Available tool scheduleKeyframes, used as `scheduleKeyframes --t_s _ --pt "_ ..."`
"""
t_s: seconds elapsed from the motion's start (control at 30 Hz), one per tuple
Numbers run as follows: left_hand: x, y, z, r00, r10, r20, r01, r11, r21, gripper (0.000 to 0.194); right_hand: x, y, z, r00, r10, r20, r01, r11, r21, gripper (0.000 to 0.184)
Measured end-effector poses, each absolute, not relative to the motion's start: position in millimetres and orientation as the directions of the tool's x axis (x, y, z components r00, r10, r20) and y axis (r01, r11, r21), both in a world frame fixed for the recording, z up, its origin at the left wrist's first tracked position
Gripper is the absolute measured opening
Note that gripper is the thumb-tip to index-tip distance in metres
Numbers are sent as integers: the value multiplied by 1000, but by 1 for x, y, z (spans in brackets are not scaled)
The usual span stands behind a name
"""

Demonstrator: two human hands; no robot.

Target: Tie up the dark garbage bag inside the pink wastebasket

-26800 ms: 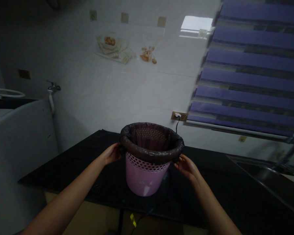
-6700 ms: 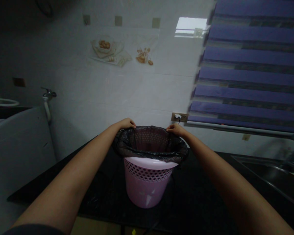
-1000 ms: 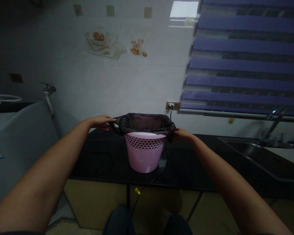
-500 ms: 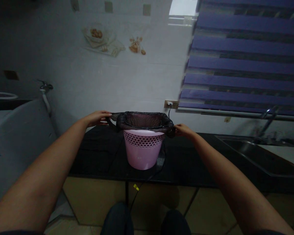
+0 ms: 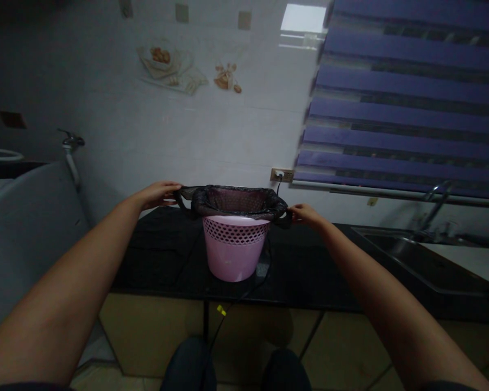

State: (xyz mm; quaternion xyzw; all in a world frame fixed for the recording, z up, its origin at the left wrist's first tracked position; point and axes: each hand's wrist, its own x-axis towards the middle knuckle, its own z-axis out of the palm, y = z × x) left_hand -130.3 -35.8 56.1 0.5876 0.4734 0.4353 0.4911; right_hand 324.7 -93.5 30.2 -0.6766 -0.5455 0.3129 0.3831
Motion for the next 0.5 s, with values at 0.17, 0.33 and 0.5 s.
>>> scheduleKeyframes --t_s 0.17,0.33,0.5 --pt "-129 -39 59 139 987 80 109 -95 990 22 324 -101 40 210 978 23 496 -86 -864 15" --pt "-128 -44 63 139 987 82 102 -96 990 18 323 -103 46 224 973 58 490 -62 -869 14" --pt "-131 -47 65 158 981 112 82 -126 989 20 322 -106 52 213 971 107 470 -6 -883 13"
